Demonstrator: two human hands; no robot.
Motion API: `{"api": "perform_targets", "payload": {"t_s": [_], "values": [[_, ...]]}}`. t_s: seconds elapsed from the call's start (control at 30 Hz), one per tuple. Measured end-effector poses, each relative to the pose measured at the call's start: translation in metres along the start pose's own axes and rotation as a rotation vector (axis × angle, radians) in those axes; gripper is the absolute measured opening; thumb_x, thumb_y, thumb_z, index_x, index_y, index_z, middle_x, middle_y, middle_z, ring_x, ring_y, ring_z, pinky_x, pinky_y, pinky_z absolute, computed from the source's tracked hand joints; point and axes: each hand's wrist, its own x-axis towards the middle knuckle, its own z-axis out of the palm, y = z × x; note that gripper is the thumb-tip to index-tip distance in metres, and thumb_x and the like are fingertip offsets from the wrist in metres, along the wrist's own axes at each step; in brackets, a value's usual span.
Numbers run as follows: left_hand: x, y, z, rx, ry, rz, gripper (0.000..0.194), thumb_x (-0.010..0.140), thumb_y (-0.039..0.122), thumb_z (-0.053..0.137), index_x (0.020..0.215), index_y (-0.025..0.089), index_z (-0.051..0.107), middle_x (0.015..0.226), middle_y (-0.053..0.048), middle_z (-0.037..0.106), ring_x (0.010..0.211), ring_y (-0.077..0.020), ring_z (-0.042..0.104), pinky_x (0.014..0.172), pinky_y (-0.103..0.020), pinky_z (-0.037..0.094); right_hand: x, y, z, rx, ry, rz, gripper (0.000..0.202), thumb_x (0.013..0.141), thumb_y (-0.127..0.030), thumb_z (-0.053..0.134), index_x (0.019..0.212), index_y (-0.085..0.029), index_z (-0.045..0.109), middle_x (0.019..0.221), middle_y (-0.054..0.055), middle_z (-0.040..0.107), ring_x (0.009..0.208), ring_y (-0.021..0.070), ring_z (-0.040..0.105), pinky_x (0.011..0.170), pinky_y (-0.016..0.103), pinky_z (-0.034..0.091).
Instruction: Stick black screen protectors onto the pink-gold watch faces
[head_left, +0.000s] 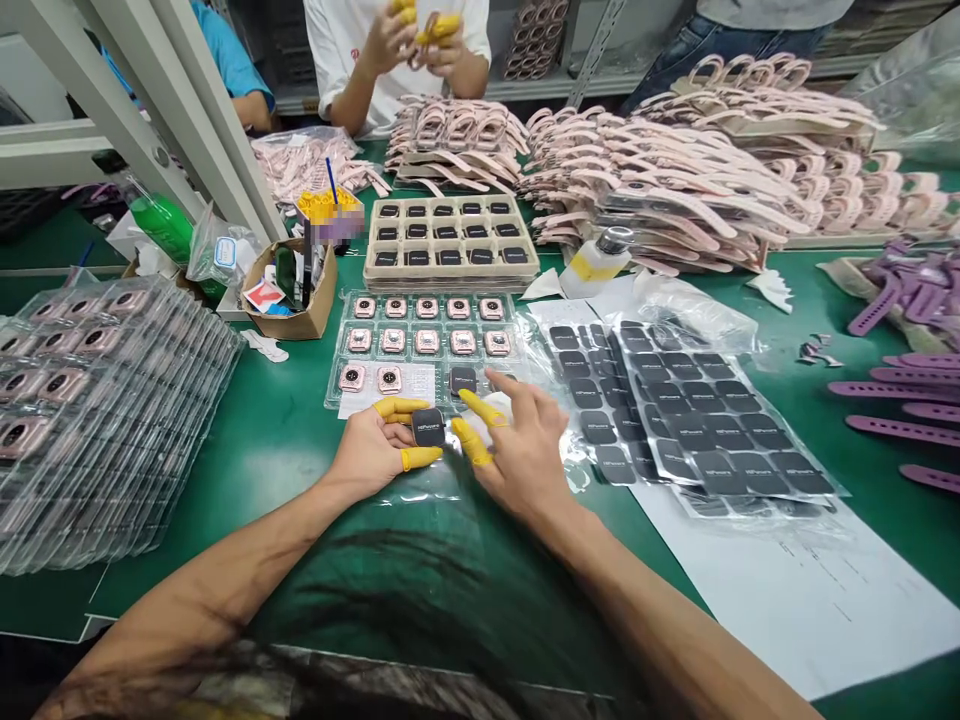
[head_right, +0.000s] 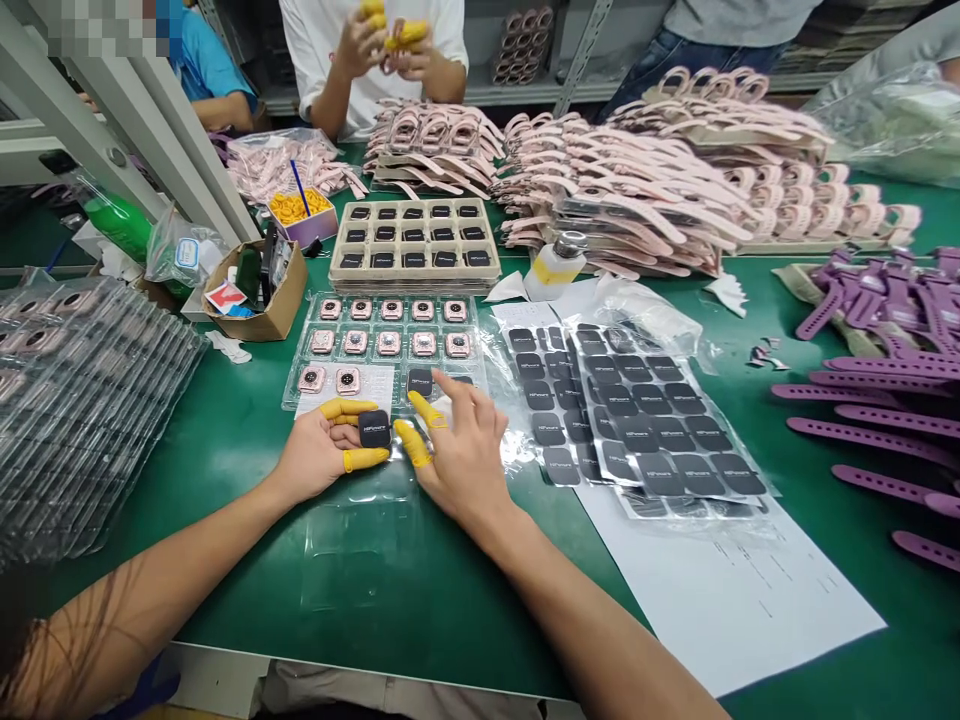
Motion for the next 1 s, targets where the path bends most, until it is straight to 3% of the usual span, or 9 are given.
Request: {"api": "perform_targets", "payload": {"t_s": [0.13,0.27,0.37,0.6,0.73,0.8,0.9,0.97,1.0], "values": [[-0.002,-0.001,0.002,0.032,-0.025,0.004,0.069,0.040,0.002,0.097,0.105,0.013,0.076,0.067,0.005,0.072,0.059,-0.0067,0.063,0.064,-0.017,0.055,0.009,-0.010,0.008,0.571,-0.156,0.443,0.042,0.086,-0.057,0.076,0.111,-0.022,0.073,0.099,0.007,0.074,0.075,0.0195,0.064,0.067,0.037,0.056],[-0.003,-0.002,0.002,0.080,-0.109,0.014,0.067,0.042,0.004,0.096,0.106,0.013,0.078,0.069,0.005,0.072,0.059,-0.0064,0.062,0.066,-0.018,0.055,0.017,-0.024,0.015,0.906,-0.320,0.736,0.047,0.058,-0.052,0.096,0.078,-0.021,0.068,0.069,-0.005,0.062,0.059,0.0128,0.056,0.055,0.028,0.047],[-0.001,-0.003,0.000,0.151,-0.135,0.059,0.064,0.047,0.009,0.098,0.107,0.014,0.078,0.065,0.006,0.069,0.059,-0.0079,0.061,0.064,-0.019,0.054,0.021,-0.024,0.013,1.044,-0.338,0.831,0.048,0.054,-0.051,0.098,0.075,-0.020,0.068,0.065,-0.006,0.062,0.051,0.0101,0.054,0.051,0.026,0.045],[-0.003,0.000,-0.002,0.231,-0.164,0.062,0.060,0.050,0.013,0.097,0.106,0.015,0.079,0.065,0.004,0.070,0.061,-0.0114,0.065,0.066,-0.023,0.055,0.023,-0.018,0.008,1.045,-0.294,0.870,0.061,0.073,-0.078,0.075,0.066,-0.019,0.062,0.063,0.000,0.065,0.049,0.0122,0.060,0.052,0.028,0.053],[-0.004,0.004,-0.001,0.216,-0.164,0.043,0.061,0.048,0.015,0.098,0.105,0.015,0.078,0.064,0.004,0.069,0.060,-0.0113,0.063,0.065,-0.023,0.054,0.021,-0.020,0.008,0.981,-0.338,0.793,0.052,0.065,-0.065,0.090,0.076,-0.020,0.067,0.064,-0.003,0.066,0.053,0.0126,0.062,0.053,0.026,0.054],[-0.003,0.002,-0.001,0.210,-0.178,0.034,0.061,0.048,0.016,0.098,0.105,0.016,0.077,0.065,0.004,0.070,0.059,-0.0104,0.062,0.064,-0.023,0.053,0.020,-0.018,0.010,0.874,-0.369,0.687,0.051,0.070,-0.065,0.088,0.081,-0.020,0.068,0.068,-0.002,0.067,0.054,0.0131,0.062,0.051,0.026,0.054],[-0.002,-0.004,-0.004,0.164,-0.162,0.054,0.063,0.048,0.016,0.099,0.106,0.017,0.075,0.071,0.004,0.071,0.062,-0.0103,0.064,0.068,-0.024,0.056,0.017,-0.012,0.014,0.711,-0.365,0.535,0.058,0.098,-0.072,0.048,0.085,-0.018,0.066,0.073,0.004,0.069,0.052,0.0145,0.062,0.050,0.029,0.054],[-0.001,-0.006,-0.009,0.073,-0.115,0.096,0.069,0.046,0.019,0.102,0.109,0.018,0.074,0.084,0.001,0.075,0.072,-0.0131,0.069,0.077,-0.029,0.060,0.012,-0.009,0.015,0.641,-0.333,0.454,0.065,0.107,-0.065,0.025,0.090,-0.018,0.067,0.076,0.006,0.069,0.055,0.0154,0.062,0.052,0.030,0.053],[0.001,-0.004,-0.012,0.025,-0.081,0.134,0.072,0.048,0.024,0.102,0.113,0.019,0.072,0.094,-0.002,0.077,0.080,-0.0156,0.072,0.084,-0.032,0.062,0.009,-0.009,0.015,0.602,-0.328,0.387,0.063,0.108,-0.062,0.025,0.092,-0.018,0.068,0.078,0.006,0.069,0.059,0.0159,0.063,0.055,0.030,0.052]]}}
